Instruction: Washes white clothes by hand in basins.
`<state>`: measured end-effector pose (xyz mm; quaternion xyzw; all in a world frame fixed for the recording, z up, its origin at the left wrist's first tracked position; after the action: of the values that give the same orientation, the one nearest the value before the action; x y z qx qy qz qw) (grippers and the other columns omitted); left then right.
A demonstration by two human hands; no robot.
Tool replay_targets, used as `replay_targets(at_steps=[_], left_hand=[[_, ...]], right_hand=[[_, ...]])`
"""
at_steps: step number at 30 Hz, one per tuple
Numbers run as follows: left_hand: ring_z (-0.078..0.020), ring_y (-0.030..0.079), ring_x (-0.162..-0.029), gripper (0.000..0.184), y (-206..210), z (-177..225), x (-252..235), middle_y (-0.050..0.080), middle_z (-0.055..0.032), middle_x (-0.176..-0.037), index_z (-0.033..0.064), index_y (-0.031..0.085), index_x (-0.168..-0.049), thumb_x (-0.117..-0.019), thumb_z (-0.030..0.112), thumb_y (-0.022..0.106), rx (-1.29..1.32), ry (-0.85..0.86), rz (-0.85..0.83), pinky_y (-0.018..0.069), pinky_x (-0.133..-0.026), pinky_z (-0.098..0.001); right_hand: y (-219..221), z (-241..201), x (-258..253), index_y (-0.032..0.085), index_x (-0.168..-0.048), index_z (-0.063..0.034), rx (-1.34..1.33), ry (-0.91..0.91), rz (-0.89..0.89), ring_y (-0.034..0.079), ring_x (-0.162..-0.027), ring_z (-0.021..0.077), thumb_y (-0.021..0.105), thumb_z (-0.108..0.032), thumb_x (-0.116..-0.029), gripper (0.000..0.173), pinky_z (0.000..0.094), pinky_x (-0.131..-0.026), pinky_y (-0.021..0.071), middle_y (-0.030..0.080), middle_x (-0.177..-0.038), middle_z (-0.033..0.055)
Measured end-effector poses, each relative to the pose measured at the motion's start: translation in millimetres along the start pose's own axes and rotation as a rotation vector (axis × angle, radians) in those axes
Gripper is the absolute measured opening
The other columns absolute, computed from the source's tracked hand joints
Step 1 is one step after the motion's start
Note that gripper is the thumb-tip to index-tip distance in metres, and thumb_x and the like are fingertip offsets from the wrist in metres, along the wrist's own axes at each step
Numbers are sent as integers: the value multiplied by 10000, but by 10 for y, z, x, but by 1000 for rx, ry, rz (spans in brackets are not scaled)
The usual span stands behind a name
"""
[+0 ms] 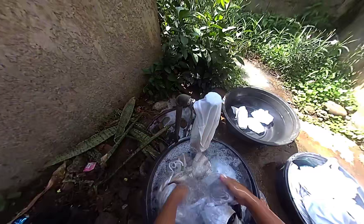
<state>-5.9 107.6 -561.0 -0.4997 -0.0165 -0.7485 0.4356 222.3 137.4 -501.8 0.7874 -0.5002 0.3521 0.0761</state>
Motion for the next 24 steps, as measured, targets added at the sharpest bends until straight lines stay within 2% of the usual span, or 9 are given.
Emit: replay_targets(at_steps=[3,9,13,15,17,18,20,22,24], left_hand=[[-439,488,-1360,558,-466,-99,219,522,-299,-1439,-41,500,-1451,-952,114,696,-13,53,-107,367,-1132,-613],[-297,569,-1256,415,-1649,315,1671,570,-208,-1407,47,532,-1460,-1046,74,532,106,93,148,442,-1057,-483],[-123,671,-850,326,-2279,793,2748,699,-109,-1058,63,580,-1380,-1067,109,502,416,320,308,562,-746,-283],[-78,693,-742,272,-2488,1160,3325,721,-52,-927,80,632,-1281,-1071,111,461,576,482,345,587,-642,-233],[-79,709,-731,242,-2553,1557,3823,726,-39,-890,86,656,-1185,-1069,107,445,714,623,393,605,-633,-235],[-91,714,-733,217,-2522,1761,3998,719,-48,-876,73,647,-1129,-1064,93,441,792,704,392,614,-640,-246],[-107,701,-727,143,-2348,2143,4161,687,-57,-832,60,597,-1028,-1049,68,455,943,854,334,612,-665,-262],[-118,676,-717,66,-2097,2425,4074,654,-58,-829,54,553,-1025,-1039,50,488,1029,935,238,603,-683,-274],[-132,684,-760,50,-1915,2549,3781,646,-68,-893,38,515,-1087,-1049,50,484,929,941,173,612,-723,-299]], right_hand=[[-698,-547,525,453,-1524,-97,-263,-144,107,652,-1139,173,295,-379,-1122,516,387,-977,547,649,-1311,112],[-1073,-1320,1365,497,-1475,-103,-153,-277,141,702,-970,119,300,-347,-1127,469,302,-836,597,703,-1138,58],[-1273,-2044,2003,567,-1390,-141,-159,-457,213,711,-854,96,294,-382,-1118,454,281,-749,615,723,-1017,14],[-1454,-2404,2339,611,-1238,-184,-38,-554,368,708,-791,54,331,-412,-1109,384,263,-688,618,726,-937,-41],[-1536,-2693,2661,621,-1321,-210,290,-674,629,680,-941,79,457,-408,-1086,348,345,-803,582,698,-1103,-27],[-1443,-2821,2777,565,-1435,-167,468,-771,682,634,-1150,216,517,-385,-1056,440,496,-937,528,632,-1319,85],[-972,-2900,2840,598,-1313,-37,643,-997,694,537,-1226,392,650,-476,-909,599,616,-961,457,558,-1318,228],[-275,-2626,2525,682,-1180,-72,564,-993,419,591,-1158,240,740,-604,-832,638,495,-964,503,654,-1180,106],[265,-2206,1967,692,-1161,-68,451,-751,60,654,-1053,90,734,-488,-901,496,351,-966,533,712,-1078,39]])
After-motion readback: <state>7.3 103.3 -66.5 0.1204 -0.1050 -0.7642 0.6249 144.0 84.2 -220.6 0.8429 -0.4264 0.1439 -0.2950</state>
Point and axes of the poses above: each hand's wrist, its own x-axis away from the middle knuckle, its own y-axis out of the palm, z = x × y, the point moved 8 cm from there along -x, towards the middle knuckle
